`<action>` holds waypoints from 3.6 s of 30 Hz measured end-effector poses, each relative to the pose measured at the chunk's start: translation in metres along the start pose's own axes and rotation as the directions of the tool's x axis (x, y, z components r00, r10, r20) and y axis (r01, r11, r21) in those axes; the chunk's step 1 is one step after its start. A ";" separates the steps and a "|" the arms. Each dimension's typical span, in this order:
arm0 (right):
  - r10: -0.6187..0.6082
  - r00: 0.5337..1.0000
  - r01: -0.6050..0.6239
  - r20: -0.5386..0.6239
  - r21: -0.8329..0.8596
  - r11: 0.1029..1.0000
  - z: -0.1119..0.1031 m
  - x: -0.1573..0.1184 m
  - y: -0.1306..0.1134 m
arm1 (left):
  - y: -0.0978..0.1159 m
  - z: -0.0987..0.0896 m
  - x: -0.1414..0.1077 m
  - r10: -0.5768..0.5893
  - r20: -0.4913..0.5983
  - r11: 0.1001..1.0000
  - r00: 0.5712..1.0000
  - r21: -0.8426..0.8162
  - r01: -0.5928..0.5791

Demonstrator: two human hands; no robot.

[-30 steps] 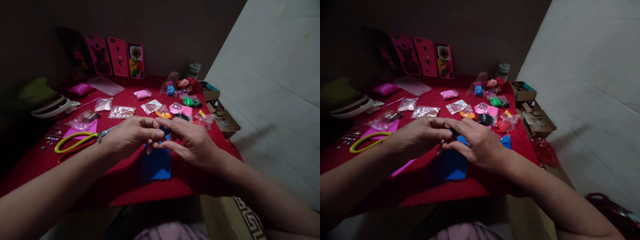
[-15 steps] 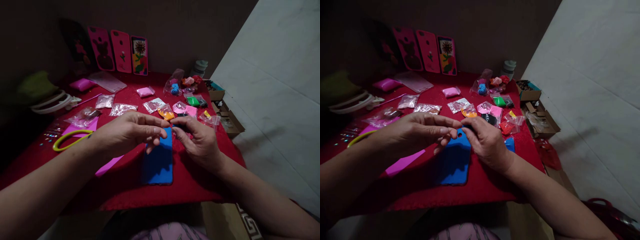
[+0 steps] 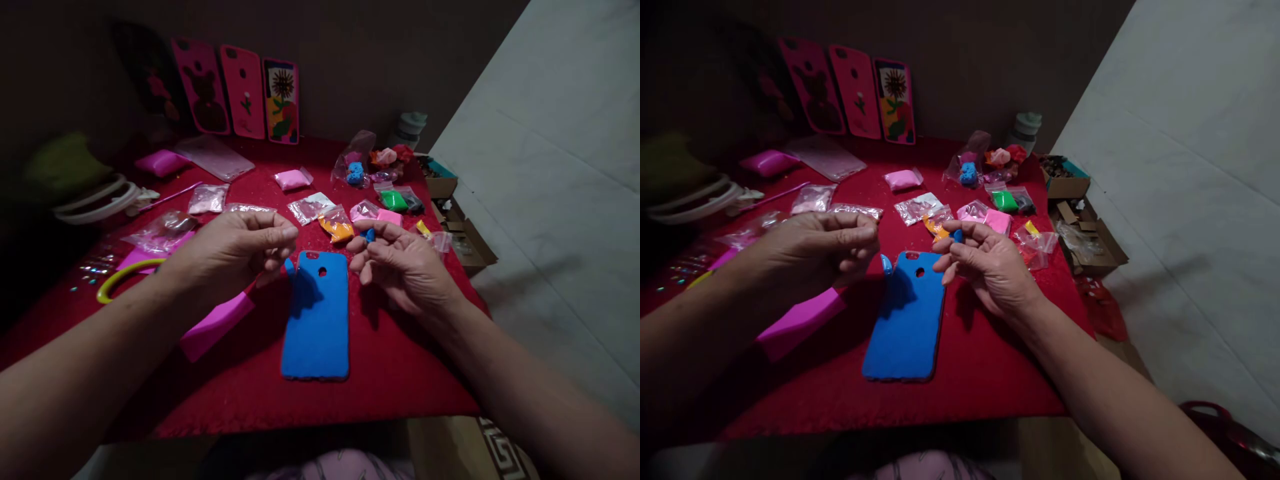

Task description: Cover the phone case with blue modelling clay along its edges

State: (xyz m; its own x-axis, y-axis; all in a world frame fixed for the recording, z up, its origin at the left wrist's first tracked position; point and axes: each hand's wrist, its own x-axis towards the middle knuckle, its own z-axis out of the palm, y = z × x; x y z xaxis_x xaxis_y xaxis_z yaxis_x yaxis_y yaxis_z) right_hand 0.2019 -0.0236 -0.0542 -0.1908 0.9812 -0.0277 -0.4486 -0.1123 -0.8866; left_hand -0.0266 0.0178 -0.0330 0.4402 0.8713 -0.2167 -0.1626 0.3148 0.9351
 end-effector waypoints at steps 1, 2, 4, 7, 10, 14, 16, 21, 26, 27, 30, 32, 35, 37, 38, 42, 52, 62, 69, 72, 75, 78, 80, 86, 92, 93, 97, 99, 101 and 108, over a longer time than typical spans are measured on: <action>0.014 1.000 -0.014 0.015 0.005 1.000 0.000 0.000 0.000 | -0.001 0.000 0.000 0.000 0.012 1.000 1.000 0.011 0.000; 0.031 0.999 -0.031 0.028 0.010 0.999 0.000 -0.001 0.001 | -0.002 0.000 0.000 -0.001 0.025 1.000 1.000 0.023 0.000; 0.065 0.997 -0.066 0.042 0.024 0.998 -0.001 -0.002 0.001 | -0.005 -0.001 0.001 -0.016 0.050 0.999 0.999 0.040 0.014; 0.104 0.994 -0.106 0.047 0.041 0.994 -0.001 -0.003 0.002 | -0.010 -0.004 0.003 -0.049 0.041 0.997 0.998 0.055 0.046; 0.106 0.993 -0.109 0.053 0.068 0.992 0.000 -0.003 0.003 | -0.013 -0.005 0.005 -0.053 0.003 0.996 0.999 0.073 0.052; 0.126 0.990 -0.131 0.055 0.106 0.986 0.002 -0.002 0.002 | -0.012 -0.004 0.006 -0.036 -0.003 0.997 0.999 0.069 0.037; 0.138 0.990 -0.141 0.043 0.101 0.985 0.002 -0.002 0.001 | -0.011 -0.003 0.005 -0.031 -0.006 0.997 1.000 0.076 0.031; 0.161 0.987 -0.160 0.004 0.111 0.981 -0.003 -0.003 0.005 | -0.010 -0.002 0.002 -0.030 -0.024 0.995 0.999 0.099 0.032; 0.101 0.995 -0.101 0.008 0.124 0.987 -0.002 -0.003 0.005 | -0.009 -0.002 0.000 -0.012 -0.004 0.995 1.000 0.098 0.012; 0.096 0.995 -0.097 0.016 0.110 0.989 -0.001 -0.003 0.003 | -0.008 -0.001 0.000 -0.006 -0.009 0.996 1.000 0.089 0.007; 0.106 0.993 -0.111 0.054 0.088 0.990 -0.002 -0.003 0.000 | -0.007 0.000 0.001 -0.002 -0.024 0.998 1.000 0.066 0.003; 0.122 0.991 -0.126 0.049 0.088 0.988 -0.003 -0.002 -0.001 | -0.006 0.000 0.002 0.002 -0.021 0.998 1.000 0.066 0.000; 0.107 0.994 -0.108 0.020 0.066 0.992 -0.004 -0.002 -0.001 | -0.007 0.000 0.003 0.016 -0.026 0.997 1.000 0.075 -0.014; 0.092 0.995 -0.094 0.031 0.052 0.994 -0.004 -0.002 -0.001 | -0.007 0.000 0.003 0.022 -0.033 0.997 0.999 0.077 -0.020; 0.085 0.996 -0.087 0.040 0.049 0.995 -0.003 -0.001 -0.002 | -0.007 0.000 0.004 0.022 -0.036 0.997 0.999 0.076 -0.020; 0.053 0.998 -0.056 0.046 0.071 0.996 -0.002 0.000 -0.003 | -0.008 0.000 0.005 0.009 -0.046 0.998 0.999 0.061 -0.006; 0.060 0.996 -0.064 0.061 0.073 0.995 -0.003 -0.004 -0.002 | -0.010 -0.001 0.004 0.002 -0.068 0.999 0.998 0.049 0.001; 0.090 0.991 -0.097 0.096 0.072 0.993 -0.004 0.000 -0.002 | -0.008 0.002 0.006 -0.014 -0.083 0.998 0.996 0.063 0.019; 0.112 0.992 -0.115 0.062 0.061 0.991 -0.005 -0.003 0.002 | -0.009 0.002 0.004 -0.017 -0.071 0.997 0.997 0.077 0.023; 0.099 0.995 -0.101 0.035 0.062 0.993 -0.004 -0.004 0.003 | -0.008 0.003 0.004 -0.024 -0.082 0.997 0.996 0.076 0.031; 0.110 0.993 -0.111 0.042 0.036 0.993 -0.003 -0.005 0.001 | -0.009 0.003 0.004 -0.023 -0.081 0.997 0.996 0.076 0.029; 0.145 0.984 -0.151 0.099 0.052 0.987 -0.002 -0.006 -0.001 | -0.010 0.001 0.006 -0.015 -0.072 0.998 0.997 0.065 0.020; 0.152 0.981 -0.160 0.122 0.062 0.985 -0.003 -0.006 -0.002 | -0.011 0.000 0.007 -0.023 -0.065 0.999 0.998 0.044 0.025; 0.105 0.984 -0.118 0.147 0.082 0.990 -0.003 -0.003 -0.002 | -0.008 0.001 0.006 -0.082 0.027 0.996 0.996 -0.013 0.083; 0.110 0.990 -0.118 0.091 0.092 0.989 -0.003 -0.006 0.000 | -0.011 0.000 0.005 -0.058 0.073 0.998 0.996 0.002 0.058; 0.118 0.989 -0.127 0.090 0.092 0.988 -0.003 -0.006 0.000 | -0.011 -0.001 0.005 -0.060 0.070 0.998 0.996 -0.005 0.060; 0.144 0.984 -0.154 0.105 0.097 0.983 -0.002 -0.005 -0.001 | -0.011 0.000 0.005 -0.066 0.068 0.995 0.996 -0.064 0.070; 0.128 0.986 -0.139 0.104 0.107 0.984 -0.001 -0.004 -0.001 | -0.011 0.000 0.005 -0.068 0.078 0.994 0.995 -0.079 0.074; 0.116 0.987 -0.129 0.107 0.119 0.984 -0.001 -0.004 -0.001 | -0.011 0.000 0.005 -0.070 0.085 0.995 0.994 -0.072 0.076; 0.128 0.986 -0.143 0.106 0.146 0.979 -0.003 -0.003 0.003 | -0.014 -0.001 0.007 -0.079 0.077 0.996 0.994 -0.024 0.081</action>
State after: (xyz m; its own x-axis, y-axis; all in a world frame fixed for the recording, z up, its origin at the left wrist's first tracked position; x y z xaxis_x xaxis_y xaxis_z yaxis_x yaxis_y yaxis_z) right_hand 0.2038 -0.0268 -0.0585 -0.3386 0.9364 -0.0920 -0.5395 -0.2733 -0.7964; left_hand -0.0220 0.0195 -0.0477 0.5183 0.8123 -0.2672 -0.1480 0.3930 0.9075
